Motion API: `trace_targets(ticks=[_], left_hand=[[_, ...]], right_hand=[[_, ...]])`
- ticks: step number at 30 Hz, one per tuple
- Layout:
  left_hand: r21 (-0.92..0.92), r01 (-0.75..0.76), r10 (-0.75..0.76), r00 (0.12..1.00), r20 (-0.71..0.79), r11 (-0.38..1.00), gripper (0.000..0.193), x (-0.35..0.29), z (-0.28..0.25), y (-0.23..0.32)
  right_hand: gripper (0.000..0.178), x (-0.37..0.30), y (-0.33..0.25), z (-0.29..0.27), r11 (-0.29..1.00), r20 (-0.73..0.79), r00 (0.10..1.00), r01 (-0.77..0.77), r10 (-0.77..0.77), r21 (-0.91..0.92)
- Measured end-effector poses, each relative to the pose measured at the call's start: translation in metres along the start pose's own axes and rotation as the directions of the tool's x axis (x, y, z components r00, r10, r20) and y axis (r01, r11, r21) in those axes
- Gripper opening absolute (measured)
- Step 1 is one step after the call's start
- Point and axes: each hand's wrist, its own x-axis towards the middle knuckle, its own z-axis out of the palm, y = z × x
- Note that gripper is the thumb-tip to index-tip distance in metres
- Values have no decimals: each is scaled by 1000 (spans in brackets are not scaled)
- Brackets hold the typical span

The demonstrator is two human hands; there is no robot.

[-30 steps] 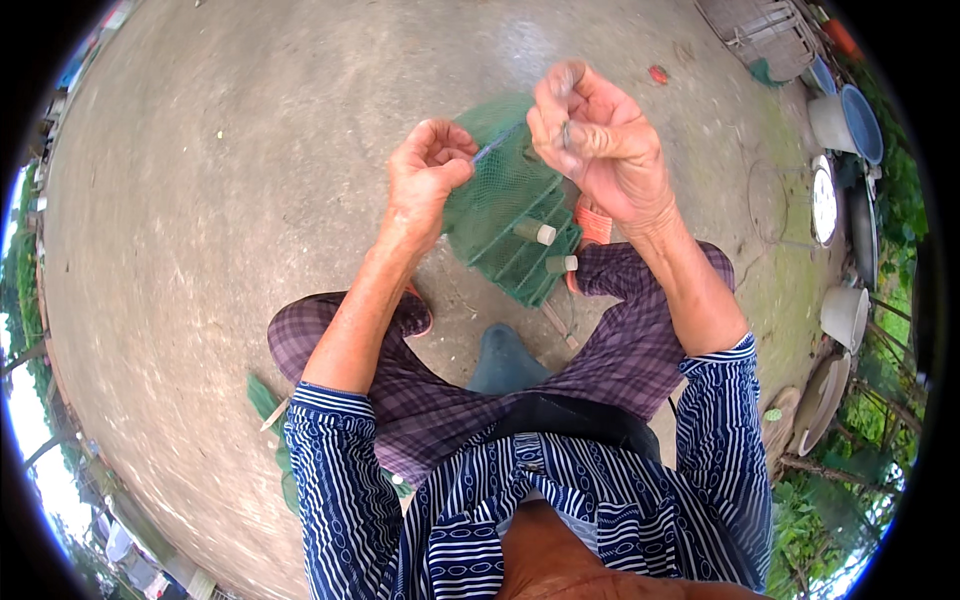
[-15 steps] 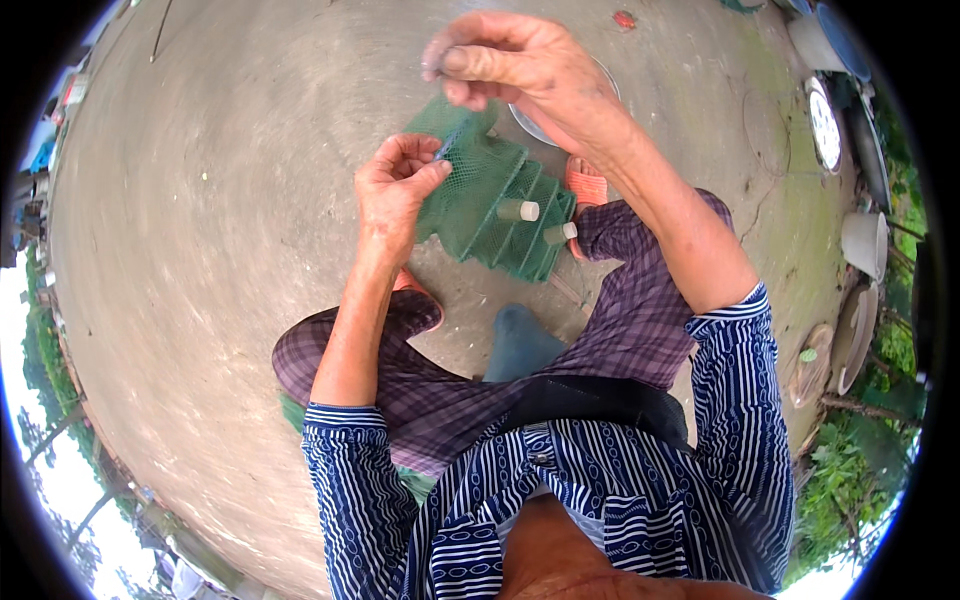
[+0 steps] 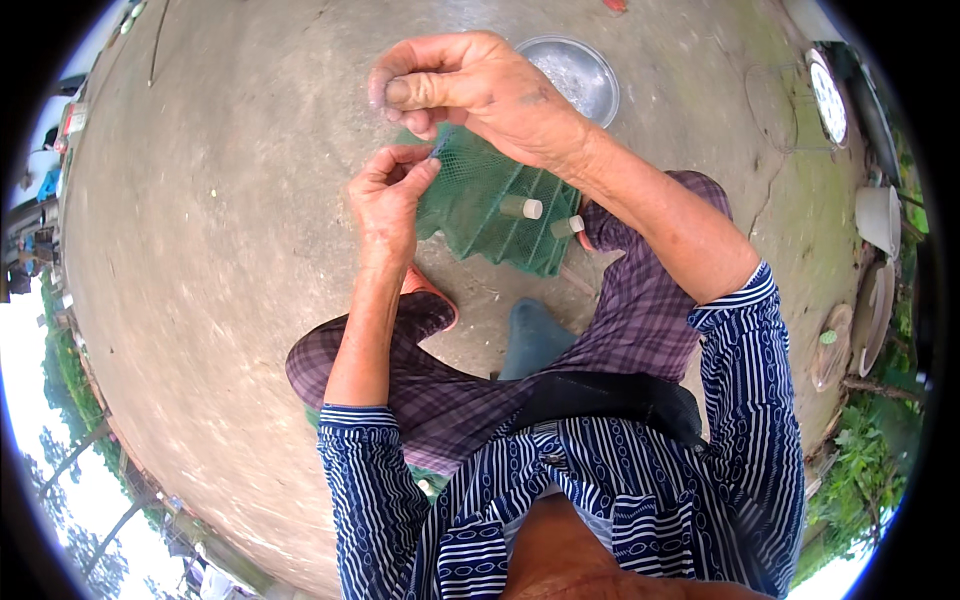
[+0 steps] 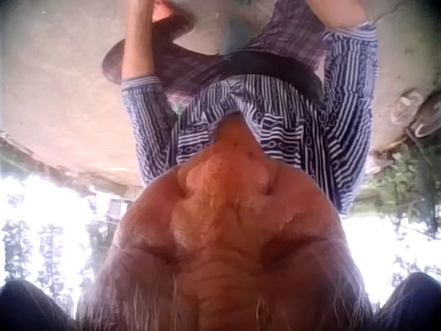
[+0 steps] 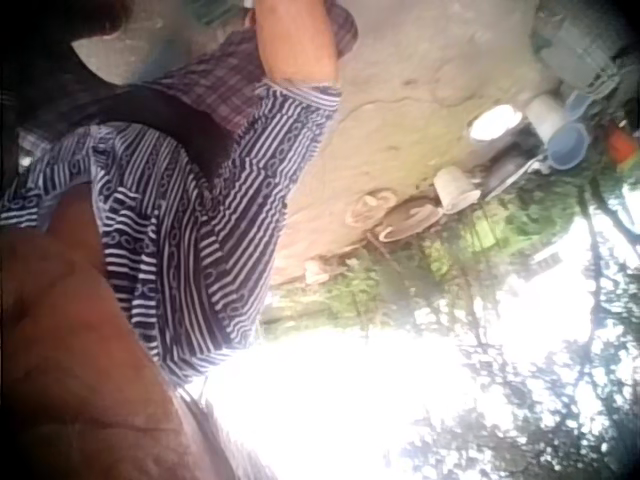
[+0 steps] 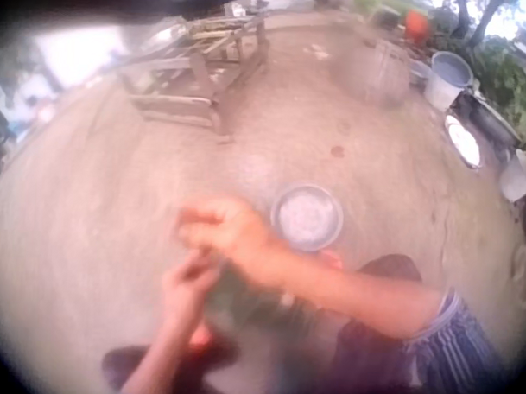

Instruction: The person mends a series of green mesh fishing traps by hand, using a needle and thread to weave through the net edges and secure the structure.

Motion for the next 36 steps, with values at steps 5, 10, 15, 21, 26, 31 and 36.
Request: trace_targets(ticks=[5, 10, 15, 21, 26, 31, 36], left_hand=[[3, -12, 12, 999, 37, 1000, 12, -2, 1, 2], [7, -23, 23, 999, 37, 1000, 13, -1, -7, 5], [1, -57, 57, 995, 82, 998, 10, -6, -19, 21], [22, -147, 141, 973, 183, 989, 14, -4, -33, 30], [55, -144, 132, 975, 178, 988, 15, -6, -35, 40], [-46, -168, 174, 969, 173, 985, 19, -10, -38, 35], [97, -236, 214, 957, 196, 967, 20, -17, -33, 32]], right_hand=[[17, -4, -4, -6, 984, 53, 998, -34, 44, -173], [16, 3, 0, -17, 951, -50, 999, -34, 20, -306], [15, 1, -1, -17, 653, 118, 945, -116, 304, -748], [16, -5, 0, -19, 594, 129, 925, -119, 358, -796], [15, -3, 2, -19, 641, 155, 930, -102, 332, -761], [15, 1, -4, -25, 666, -5, 958, -203, 286, -717], [15, -2, -6, -32, 716, -18, 971, -187, 237, -673]])
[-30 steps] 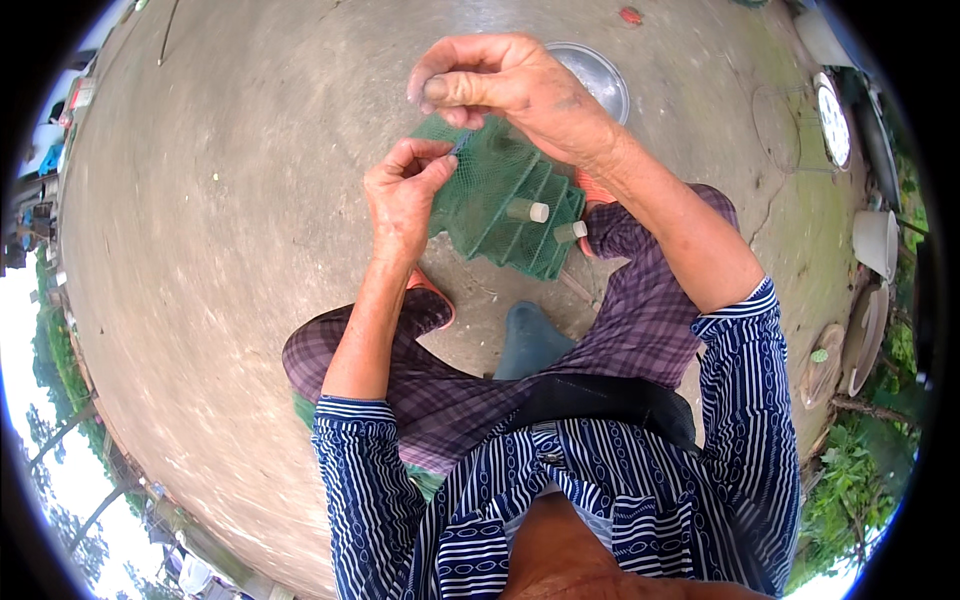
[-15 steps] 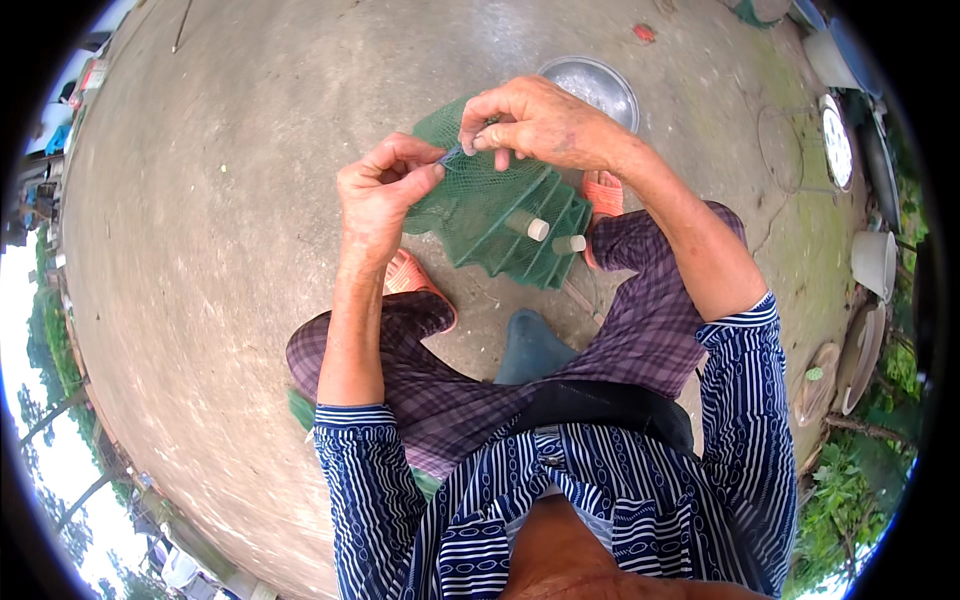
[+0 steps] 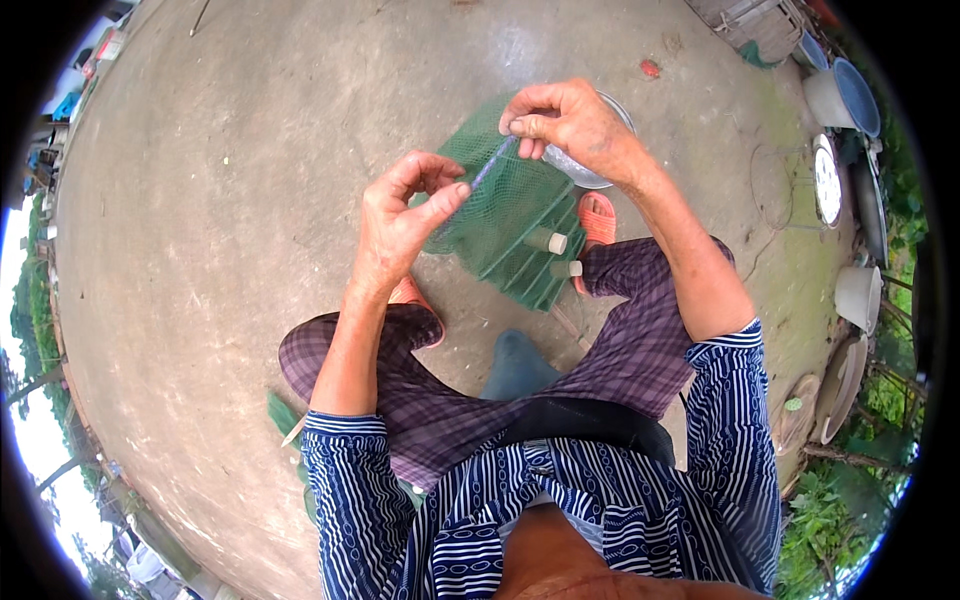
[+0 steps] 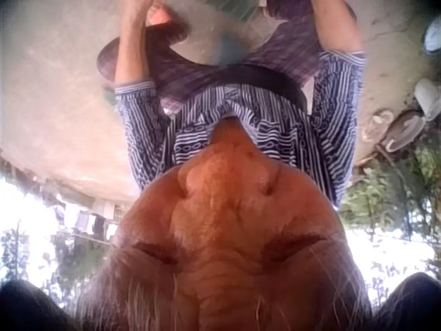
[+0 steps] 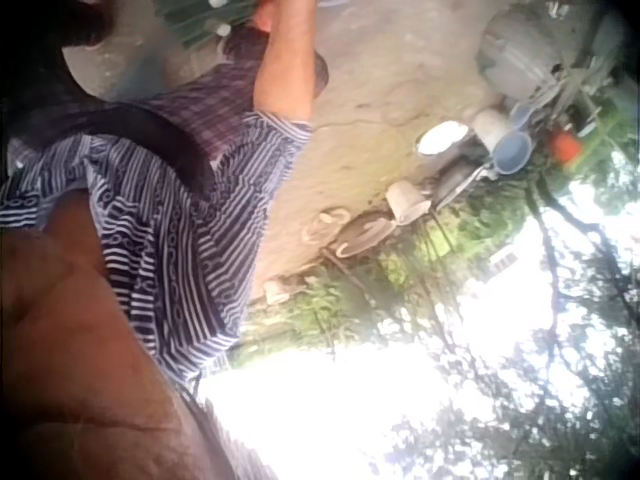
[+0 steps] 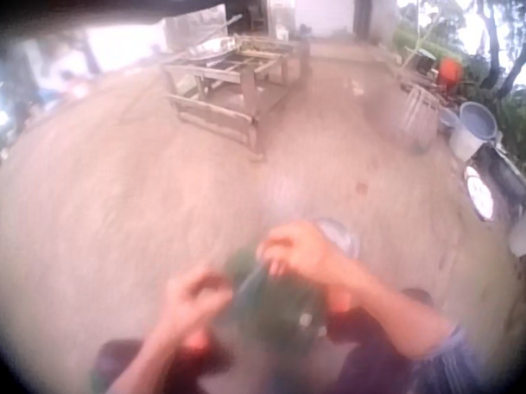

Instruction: The person mends a series of green mesh fishing traps by hand, using a needle and thread to weave through the net edges and secure the structure.

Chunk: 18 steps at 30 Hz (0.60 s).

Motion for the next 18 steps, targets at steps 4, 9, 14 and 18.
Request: trace_targets(ticks=[4, 9, 14, 18], left_hand=[[344, -176, 183, 983, 12, 922, 15, -3, 8, -5], [263, -138, 190, 964, -184, 955, 12, 0, 8, -17], [335, -281, 373, 893, -252, 899, 14, 15, -2, 1], [562, -467, 654, 734, -184, 682, 23, 17, -9, 28]], right_hand=[[15, 2, 1, -5, 999, -82, 996, -32, 35, 31], [15, 3, -5, -10, 996, -123, 991, -45, 54, 72], [17, -2, -17, -13, 968, -159, 981, -67, 108, 242], [20, -6, -18, -16, 891, -52, 986, -121, 160, 437]])
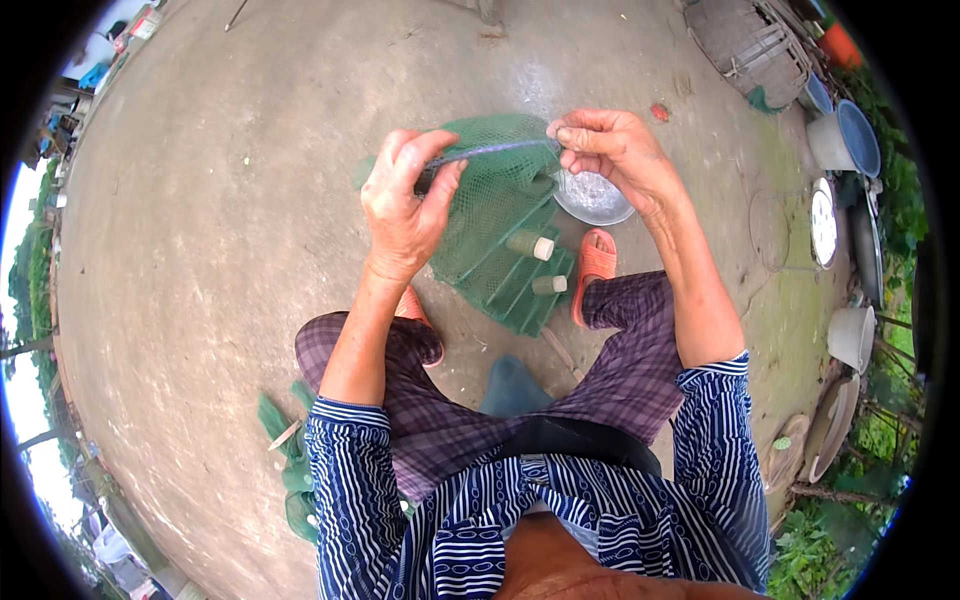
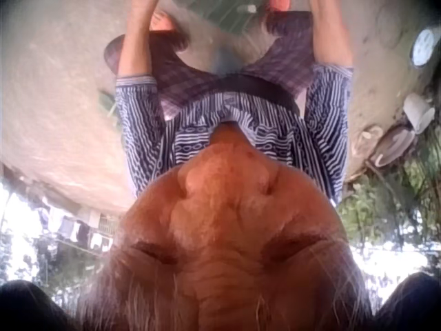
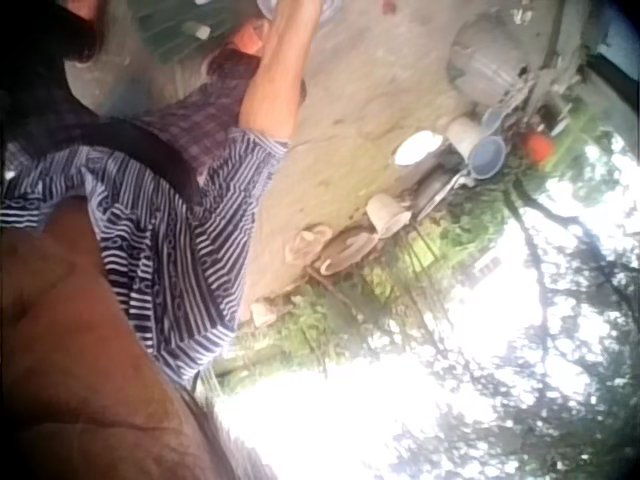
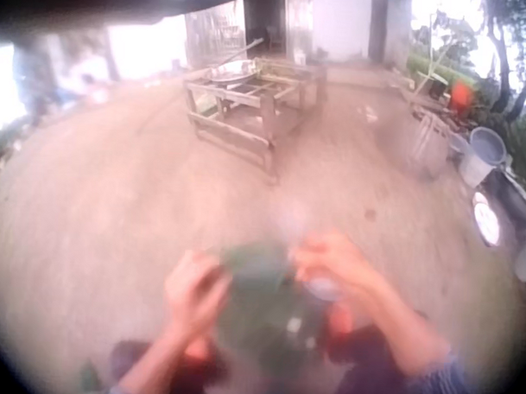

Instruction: The person mends a series of green mesh fishing traps by hand, using a needle and thread to weave through the net edges and secure the structure.

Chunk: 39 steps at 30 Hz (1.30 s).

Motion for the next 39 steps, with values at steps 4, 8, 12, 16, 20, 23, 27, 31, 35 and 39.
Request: trace_targets(ticks=[4, 8, 12, 16, 20, 23, 27, 31, 35, 39], left_hand=[[137, -85, 86, 996, -6, 987, 26, 4, -4, 1], [-137, -2, -2, 999, -36, 991, 22, 2, -22, -19], [-482, 420, -524, 846, -99, 769, 14, -4, -28, -29], [-511, 501, -580, 815, 6, 698, 12, -4, -32, -30], [-528, 515, -588, 808, 37, 675, 11, -5, -32, -37], [-500, 529, -591, 806, 41, 686, 12, -7, -33, -38], [-449, 547, -588, 807, 58, 707, 14, -5, -31, -37], [-427, 579, -592, 797, 118, 694, 15, -8, -30, -41], [-346, 577, -538, 816, 209, 740, 14, -10, -24, -42], [-248, 615, -557, 786, 267, 749, 16, -13, -22, -45]], right_hand=[[20, 0, 8, -2, 992, 43, 996, -77, 74, 95], [18, 3, 11, -9, 983, -15, 992, -119, 122, 139], [22, 14, 26, -24, 977, 1, 989, -148, 150, 154], [24, 22, 33, -30, 957, 3, 987, -159, 163, 245], [24, 23, 39, -38, 953, -6, 985, -164, 171, 254], [27, 26, 42, -39, 937, 39, 980, -200, 197, 288], [28, 23, 42, -41, 932, 10, 977, -205, 211, 298], [26, 26, 44, -48, 917, 82, 975, -224, 208, 330], [25, 26, 48, -51, 915, 97, 976, -215, 193, 341], [23, 25, 51, -57, 917, 117, 977, -207, 177, 341]])
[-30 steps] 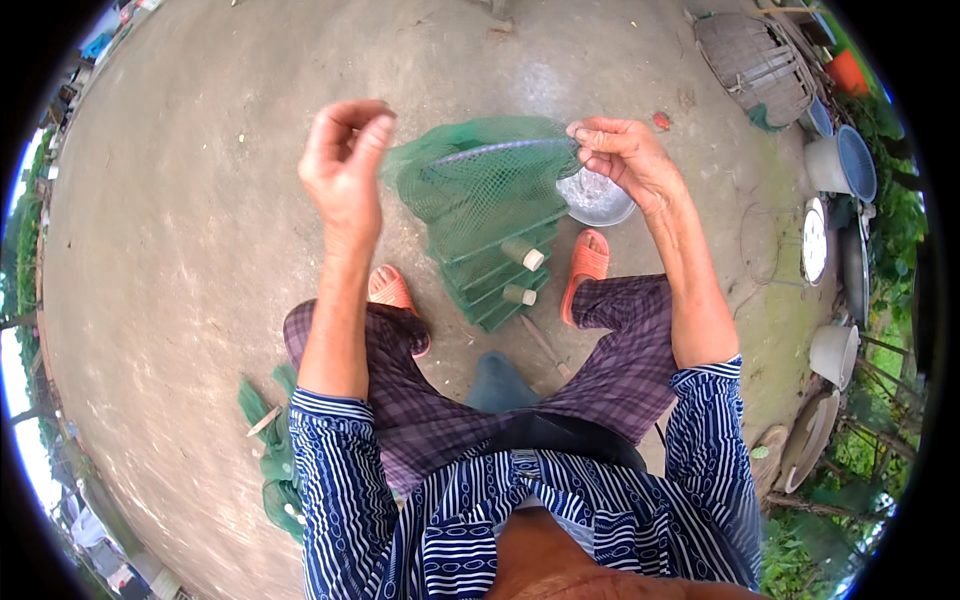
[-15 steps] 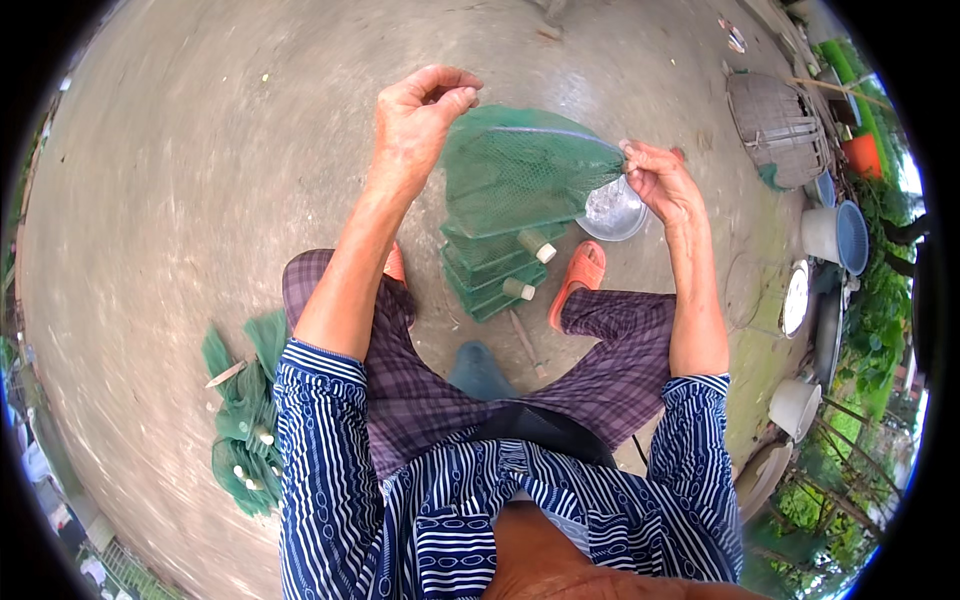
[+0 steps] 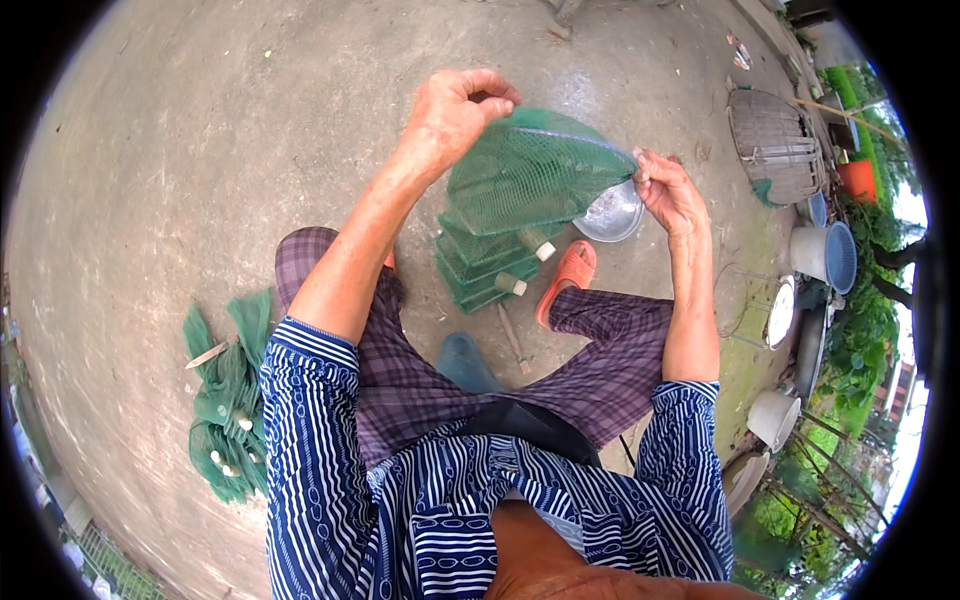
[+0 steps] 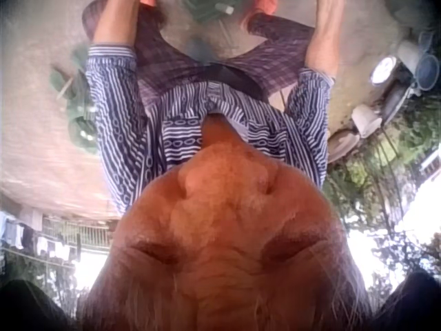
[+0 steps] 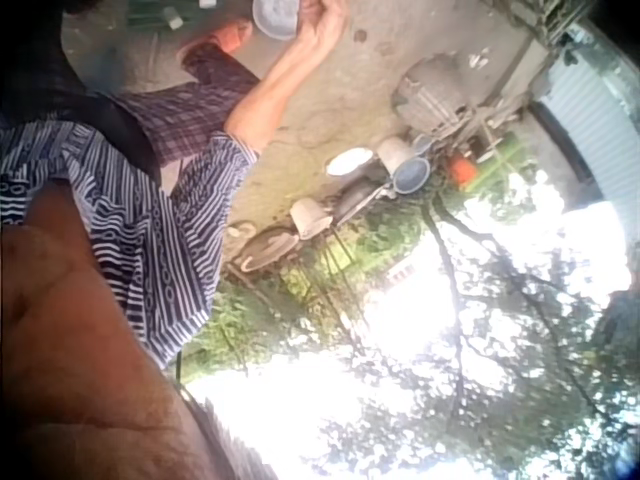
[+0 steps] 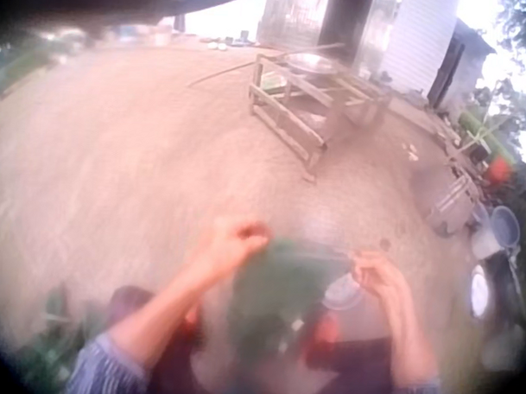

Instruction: The person mends a series of green mesh fishing traps by hand, using a needle and thread to weave through the net edges and secure the structure.

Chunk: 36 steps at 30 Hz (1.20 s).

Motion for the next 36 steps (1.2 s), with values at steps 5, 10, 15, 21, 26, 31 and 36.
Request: trace_targets(ticks=[5, 10, 15, 21, 26, 31, 36], left_hand=[[229, 50, -93, 979, 180, 972, 19, -6, -1, -3], [168, 50, -100, 948, 303, 984, 17, -6, 5, -14], [24, 43, -49, 940, 336, 999, 11, -13, 9, -2], [-52, -43, 61, 910, 410, 998, 10, -20, 4, 6], [-10, -59, 56, 879, 474, 998, 11, -25, 12, 9], [59, -30, -13, 786, 619, 998, 14, -45, 33, -4], [186, -364, 138, 703, 697, 913, 25, -70, 81, -25]], right_hand=[[20, -5, -2, -10, 1000, -37, 999, -1, 2, 16], [19, -9, -2, -28, 999, 7, 1000, 5, -5, 44], [17, -9, -4, -32, 992, 65, 991, 114, -117, 56], [15, -5, -5, -28, 961, 103, 955, 273, -277, 49], [14, -7, -5, -40, 944, 74, 941, 325, -329, 58], [15, 0, -5, -35, 929, 205, 915, 309, -348, 202], [9, -2, -2, -32, 917, 189, 913, 313, -362, 247]])
